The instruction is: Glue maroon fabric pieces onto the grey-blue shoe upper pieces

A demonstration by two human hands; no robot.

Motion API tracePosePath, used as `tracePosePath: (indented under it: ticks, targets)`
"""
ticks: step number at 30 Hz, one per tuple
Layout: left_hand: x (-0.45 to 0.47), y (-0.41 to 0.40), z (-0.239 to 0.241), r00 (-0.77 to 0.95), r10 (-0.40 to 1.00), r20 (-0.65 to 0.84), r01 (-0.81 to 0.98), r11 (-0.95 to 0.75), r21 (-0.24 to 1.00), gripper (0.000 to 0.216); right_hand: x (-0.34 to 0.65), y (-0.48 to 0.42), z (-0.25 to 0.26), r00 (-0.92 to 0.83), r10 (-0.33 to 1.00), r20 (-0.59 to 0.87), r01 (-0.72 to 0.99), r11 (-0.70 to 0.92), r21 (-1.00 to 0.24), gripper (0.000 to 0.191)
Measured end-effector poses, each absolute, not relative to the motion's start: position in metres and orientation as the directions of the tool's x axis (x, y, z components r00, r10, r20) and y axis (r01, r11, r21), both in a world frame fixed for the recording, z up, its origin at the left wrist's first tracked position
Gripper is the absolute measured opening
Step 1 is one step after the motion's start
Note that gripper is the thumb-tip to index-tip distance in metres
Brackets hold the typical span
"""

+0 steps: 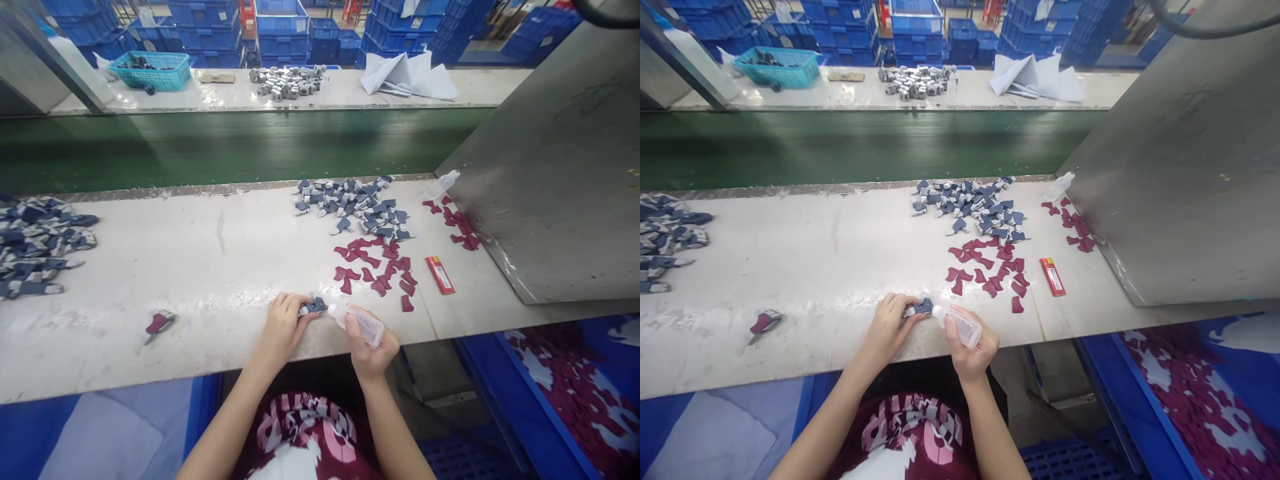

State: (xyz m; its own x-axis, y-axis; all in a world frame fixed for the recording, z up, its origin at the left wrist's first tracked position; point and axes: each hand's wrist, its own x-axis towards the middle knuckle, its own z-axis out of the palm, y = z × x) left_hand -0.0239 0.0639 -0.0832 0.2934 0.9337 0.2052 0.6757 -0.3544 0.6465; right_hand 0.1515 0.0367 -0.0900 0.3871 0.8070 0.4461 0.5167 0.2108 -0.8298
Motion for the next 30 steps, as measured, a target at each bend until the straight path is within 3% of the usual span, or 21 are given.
tracePosePath:
  ticks: [22,30]
  targets:
    - [-0.023,0.062,-0.082,0.283,0.931,0.231,0.677,-0.364,0.639,0.009,0.154,0.028,-0.101,0.501,0.748,0.435,0.469,0.188,-0.863,0.02]
    - [-0.023,0.063,-0.083,0.281,0.936,0.212,0.666,-0.349,0.66,0.008,0.151,0.025,-0.106,0.654,0.715,0.247,0.213,0.139,-0.967,0.028]
